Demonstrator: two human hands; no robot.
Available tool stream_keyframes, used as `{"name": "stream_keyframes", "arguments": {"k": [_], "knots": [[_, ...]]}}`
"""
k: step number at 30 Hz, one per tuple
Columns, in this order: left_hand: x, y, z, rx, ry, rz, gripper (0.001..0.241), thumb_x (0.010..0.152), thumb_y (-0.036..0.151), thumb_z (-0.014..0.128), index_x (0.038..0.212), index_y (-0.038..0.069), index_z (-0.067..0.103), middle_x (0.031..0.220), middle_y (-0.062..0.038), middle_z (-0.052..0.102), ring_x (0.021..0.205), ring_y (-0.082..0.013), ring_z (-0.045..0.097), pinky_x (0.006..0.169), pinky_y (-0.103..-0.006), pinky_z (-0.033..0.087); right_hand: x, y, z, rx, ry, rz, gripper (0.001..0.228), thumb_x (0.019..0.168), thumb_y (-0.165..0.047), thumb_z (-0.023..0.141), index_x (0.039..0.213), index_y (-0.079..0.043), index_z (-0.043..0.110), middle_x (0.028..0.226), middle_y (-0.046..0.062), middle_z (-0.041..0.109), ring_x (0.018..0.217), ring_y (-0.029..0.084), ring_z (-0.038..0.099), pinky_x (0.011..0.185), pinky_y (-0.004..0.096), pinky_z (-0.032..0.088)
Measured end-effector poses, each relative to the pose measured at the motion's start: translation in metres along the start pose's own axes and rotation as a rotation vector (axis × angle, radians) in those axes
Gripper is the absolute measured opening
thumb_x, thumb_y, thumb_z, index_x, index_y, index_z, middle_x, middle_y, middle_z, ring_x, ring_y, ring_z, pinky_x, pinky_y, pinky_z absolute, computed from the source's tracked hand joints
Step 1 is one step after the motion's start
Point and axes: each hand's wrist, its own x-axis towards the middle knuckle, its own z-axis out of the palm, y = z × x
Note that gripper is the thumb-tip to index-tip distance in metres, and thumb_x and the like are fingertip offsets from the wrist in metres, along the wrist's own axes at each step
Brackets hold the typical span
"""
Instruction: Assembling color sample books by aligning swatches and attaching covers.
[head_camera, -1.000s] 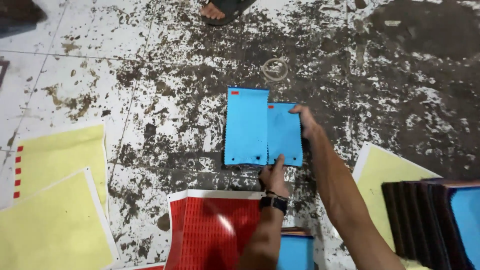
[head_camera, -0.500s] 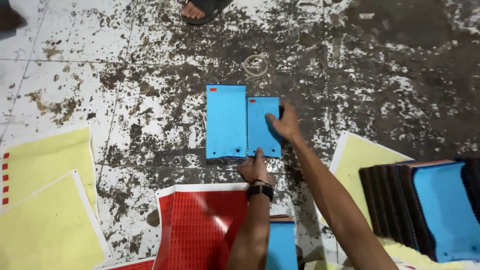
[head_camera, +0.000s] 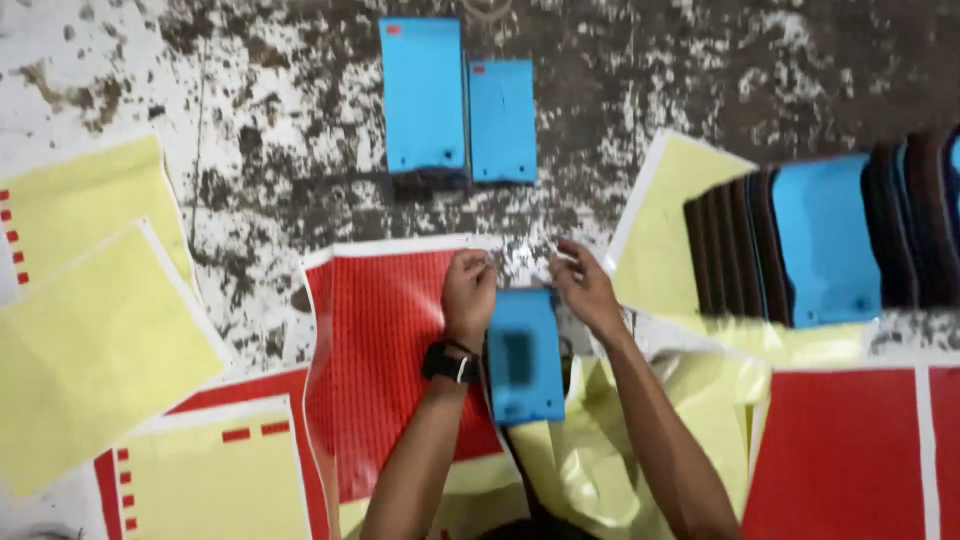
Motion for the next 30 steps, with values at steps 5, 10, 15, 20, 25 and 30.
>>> {"name": "stream_keyframes", "arguments": {"k": [5,10,15,20,25,30], "knots": [[-0.086,-0.024,-0.012,-0.103,-0.164,0.026,0.065,0.095,0.013,0.058,0.15,-0.007,0.031,0.152,-0.038,0.029,0.145,-0.0508,0.026,0.121,-0.0578,0.024,-0.083,0.019,0.023,-0.064,-0.141,0.251,0.082,0.096,-0.051,0.056,0.163,-0.014,0.026,0.154,0.032,0.042,0.144,0.048,0.039,0.12,0.06,0.034],[-0.098,-0.035,-0.012,0.016,-0.345,-0.053,0.07,0.106,0.023,0.038,0.163,0.007,0.002,0.168,-0.027,0.003,0.156,-0.0419,0.004,0.128,-0.0563,0.008,-0.1,0.041,0.044,-0.146,-0.13,0.18,0.082,0.103,-0.049,0.042,0.166,-0.013,0.006,0.164,0.028,0.027,0.149,0.046,0.032,0.122,0.06,0.03],[-0.085,-0.048,-0.006,-0.015,-0.301,-0.142,0.076,0.106,0.03,0.048,0.166,0.013,0.004,0.171,-0.018,0.003,0.156,-0.0383,0.01,0.125,-0.0562,0.019,-0.095,0.057,0.052,-0.343,-0.082,0.056,0.076,0.106,-0.041,0.039,0.165,-0.004,0.007,0.163,0.03,0.029,0.143,0.045,0.043,0.119,0.06,0.034],[-0.055,-0.098,0.007,0.174,-0.147,0.015,0.08,0.097,0.025,0.059,0.163,0.014,0.015,0.165,-0.021,0.023,0.149,-0.0399,0.032,0.123,-0.0546,0.03,-0.081,0.091,0.048,-0.36,-0.07,-0.108,0.085,0.103,-0.047,0.046,0.162,0.001,0.009,0.162,0.034,0.025,0.146,0.051,0.034,0.121,0.063,0.026],[-0.095,-0.043,0.015,0.287,0.042,0.535,0.077,0.083,0.003,0.068,0.151,-0.001,0.033,0.145,-0.029,0.042,0.135,-0.0479,0.044,0.113,-0.0544,0.043,-0.101,0.069,-0.04,-0.129,0.302,-0.452,0.061,0.089,-0.024,0.072,0.143,-0.001,0.054,0.14,0.028,0.055,0.132,0.048,0.053,0.109,0.054,0.047],[-0.1,-0.01,0.078,0.269,-0.297,0.771,0.025,0.087,0.009,0.069,0.111,0.013,0.073,0.102,-0.013,0.072,0.098,-0.0342,0.07,0.083,-0.0426,0.056,-0.113,0.077,-0.183,-0.22,0.95,-0.596,0.037,0.093,-0.013,0.073,0.127,-0.004,0.063,0.121,0.015,0.061,0.12,0.037,0.06,0.106,0.045,0.046]]}}
